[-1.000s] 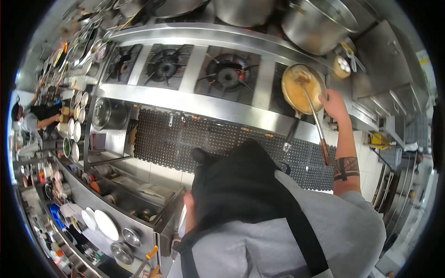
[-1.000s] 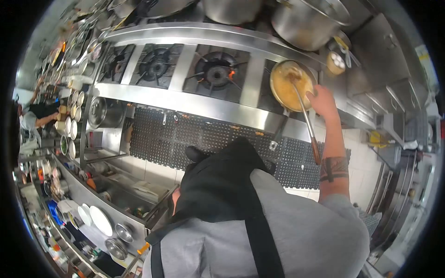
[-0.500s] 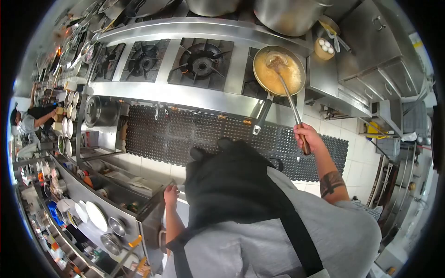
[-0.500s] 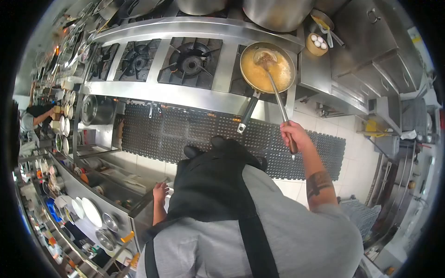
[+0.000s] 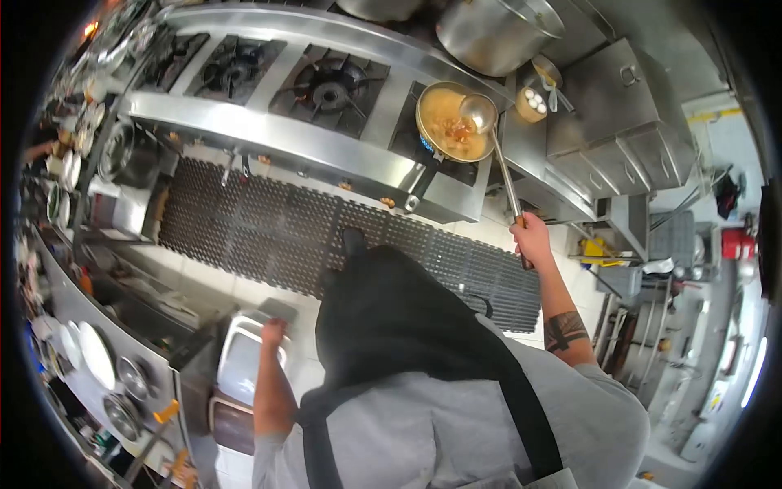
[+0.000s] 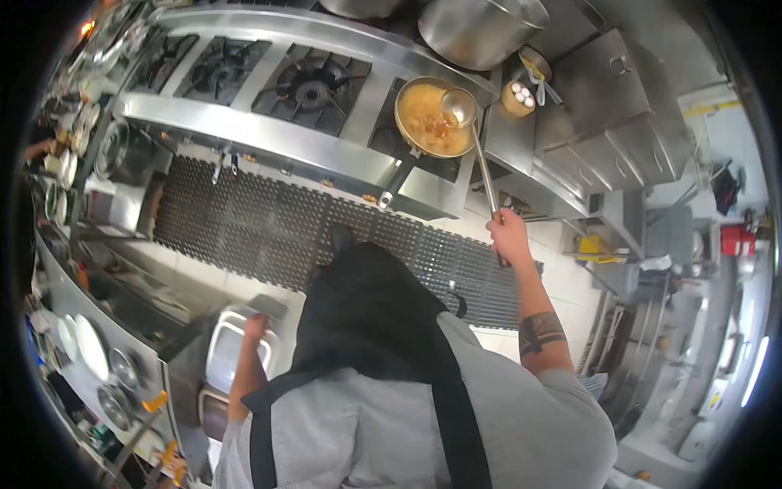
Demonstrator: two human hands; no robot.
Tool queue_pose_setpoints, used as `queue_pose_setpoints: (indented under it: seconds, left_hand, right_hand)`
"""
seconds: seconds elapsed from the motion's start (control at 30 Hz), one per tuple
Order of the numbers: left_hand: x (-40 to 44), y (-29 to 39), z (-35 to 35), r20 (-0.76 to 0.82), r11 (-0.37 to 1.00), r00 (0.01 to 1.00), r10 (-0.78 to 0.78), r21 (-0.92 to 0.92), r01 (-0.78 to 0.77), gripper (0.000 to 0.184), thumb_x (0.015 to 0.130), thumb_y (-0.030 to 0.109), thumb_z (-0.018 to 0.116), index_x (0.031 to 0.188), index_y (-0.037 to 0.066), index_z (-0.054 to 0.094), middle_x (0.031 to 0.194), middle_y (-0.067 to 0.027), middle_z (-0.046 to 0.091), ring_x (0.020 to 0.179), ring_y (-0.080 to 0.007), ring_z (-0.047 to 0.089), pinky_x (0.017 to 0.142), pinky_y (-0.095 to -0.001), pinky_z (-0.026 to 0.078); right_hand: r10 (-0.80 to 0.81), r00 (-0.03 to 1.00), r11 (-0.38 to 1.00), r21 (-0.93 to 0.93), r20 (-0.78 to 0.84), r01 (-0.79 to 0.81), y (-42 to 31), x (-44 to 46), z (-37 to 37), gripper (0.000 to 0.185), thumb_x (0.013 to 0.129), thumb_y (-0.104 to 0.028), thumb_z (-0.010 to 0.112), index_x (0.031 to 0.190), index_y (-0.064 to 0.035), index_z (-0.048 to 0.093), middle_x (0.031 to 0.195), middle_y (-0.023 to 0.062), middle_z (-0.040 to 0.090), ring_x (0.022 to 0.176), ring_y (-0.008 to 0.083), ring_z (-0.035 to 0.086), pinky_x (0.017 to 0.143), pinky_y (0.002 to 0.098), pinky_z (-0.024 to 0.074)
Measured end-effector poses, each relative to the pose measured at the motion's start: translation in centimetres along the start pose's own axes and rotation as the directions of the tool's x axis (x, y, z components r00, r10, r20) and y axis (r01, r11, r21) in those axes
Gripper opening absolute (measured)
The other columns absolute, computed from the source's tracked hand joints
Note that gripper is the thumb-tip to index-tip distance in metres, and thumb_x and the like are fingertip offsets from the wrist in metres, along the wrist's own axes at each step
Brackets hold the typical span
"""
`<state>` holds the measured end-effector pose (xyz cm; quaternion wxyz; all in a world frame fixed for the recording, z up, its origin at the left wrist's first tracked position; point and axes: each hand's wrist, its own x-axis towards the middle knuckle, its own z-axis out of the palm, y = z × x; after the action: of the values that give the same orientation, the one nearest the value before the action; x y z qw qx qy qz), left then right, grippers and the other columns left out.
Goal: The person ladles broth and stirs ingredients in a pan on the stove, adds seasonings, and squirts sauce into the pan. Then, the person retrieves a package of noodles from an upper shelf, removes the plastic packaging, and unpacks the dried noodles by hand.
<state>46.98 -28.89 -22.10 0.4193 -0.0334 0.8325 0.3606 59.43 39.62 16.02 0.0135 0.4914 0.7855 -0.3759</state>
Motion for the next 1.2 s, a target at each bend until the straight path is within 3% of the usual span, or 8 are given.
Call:
queue_pose_setpoints:
  seconds: [0.17, 0.33, 0.4, 0.5, 0.57, 0.67, 0.83, 1.2]
  left_hand:
    - [-1.1, 5.0, 3.0, -0.087, 0.848, 0.949, -0.303, -0.479, 0.226, 0.028, 0.09, 0.018, 0.067, 0.104, -0.005, 0.072, 0.082, -0.0097, 0.069, 0.066, -0.0187, 0.065, 0.059, -0.0319, 0.052]
    - [2.0, 12.1, 7.8, -0.025, 0.886, 0.987, -0.159, -0.445, 0.132, 0.026, 0.09, 0.019, 0.066, 0.102, -0.003, 0.072, 0.081, -0.0089, 0.069, 0.064, -0.0167, 0.064, 0.054, -0.0303, 0.049]
    - [4.5, 16.1, 9.8, -0.021, 0.875, 0.991, -0.135, -0.472, 0.11, 0.023, 0.091, 0.022, 0.066, 0.097, 0.0, 0.072, 0.077, -0.0066, 0.068, 0.061, -0.016, 0.063, 0.051, -0.0296, 0.048]
    - [9.1, 22.5, 12.7, -0.008, 0.789, 0.99, -0.141, -0.605, 0.108, 0.024, 0.095, 0.026, 0.066, 0.094, 0.003, 0.07, 0.07, -0.0034, 0.065, 0.058, -0.016, 0.062, 0.05, -0.0287, 0.048]
    - [13.9, 25.4, 14.9, 0.124, 0.664, 0.99, -0.064, -0.735, 0.135, 0.028, 0.097, 0.032, 0.066, 0.104, 0.005, 0.066, 0.076, -0.0038, 0.066, 0.062, -0.0164, 0.064, 0.051, -0.028, 0.048]
    - [17.4, 33.0, 16.3, 0.104, 0.511, 0.99, -0.096, -0.848, 0.139, 0.048, 0.1, 0.044, 0.063, 0.126, 0.005, 0.055, 0.097, -0.0094, 0.067, 0.076, -0.0193, 0.067, 0.058, -0.0322, 0.052]
    - [23.6, 40.5, 17.2, 0.066, 0.244, 0.982, -0.178, -0.963, 0.109, 0.067, 0.102, 0.057, 0.053, 0.141, 0.002, 0.048, 0.123, -0.0169, 0.064, 0.093, -0.0257, 0.067, 0.073, -0.0401, 0.057]
    - [26.6, 39.5, 17.7, 0.01, 0.081, 0.971, -0.238, -0.996, 0.031, 0.053, 0.11, 0.037, 0.046, 0.146, -0.001, 0.043, 0.144, -0.021, 0.052, 0.118, -0.0345, 0.059, 0.095, -0.0462, 0.054]
  right_hand:
    - [-0.298, 0.946, 0.856, -0.474, -0.129, 0.205, 0.4, 1.8, -1.7, 0.052, 0.083, -0.021, 0.066, 0.132, -0.0076, 0.062, 0.098, 0.0248, 0.072, 0.09, 0.0422, 0.07, 0.083, 0.0459, 0.0543]
    - [-0.441, 0.89, 0.795, -0.508, -0.111, 0.331, 5.2, 5.6, -0.7, 0.063, 0.085, -0.018, 0.067, 0.145, -0.0101, 0.054, 0.096, 0.0212, 0.073, 0.082, 0.0382, 0.071, 0.075, 0.0445, 0.0567]
    - [-0.044, 0.998, 0.994, -0.099, 0.049, 0.049, 4.6, 4.8, 0.4, 0.065, 0.088, -0.017, 0.066, 0.15, -0.0097, 0.049, 0.082, 0.0133, 0.069, 0.061, 0.0274, 0.067, 0.056, 0.0396, 0.0547]
    - [0.104, 0.976, 0.967, 0.21, 0.191, -0.144, 1.6, 3.1, 1.0, 0.048, 0.092, -0.013, 0.062, 0.139, -0.0057, 0.055, 0.073, 0.0061, 0.06, 0.048, 0.016, 0.055, 0.041, 0.0321, 0.045]
    - [0.146, 0.88, 0.637, 0.638, 0.451, -0.433, -0.4, 2.6, -0.2, 0.034, 0.093, -0.007, 0.058, 0.127, -0.0082, 0.055, 0.072, 0.0065, 0.057, 0.045, 0.0139, 0.049, 0.039, 0.0279, 0.0406]
    - [0.047, 0.803, 0.459, 0.7, 0.595, -0.546, -2.1, 2.9, -2.9, 0.011, 0.094, -0.007, 0.055, 0.102, -0.0071, 0.048, 0.069, 0.0052, 0.053, 0.045, 0.013, 0.047, 0.038, 0.0295, 0.0386]
    - [0.093, 0.832, 0.677, 0.578, 0.547, -0.455, -3.6, 4.8, -6.9, 0.052, 0.091, -0.003, 0.057, 0.143, -0.0015, 0.048, 0.068, 0.0064, 0.054, 0.044, 0.0136, 0.049, 0.039, 0.029, 0.041]
    - [0.071, 0.925, 0.945, 0.27, 0.374, -0.182, -1.1, 9.4, -9.4, 0.077, 0.084, 0.007, 0.065, 0.156, -0.0056, 0.041, 0.073, 0.0039, 0.06, 0.046, 0.0117, 0.054, 0.042, 0.0261, 0.0459]
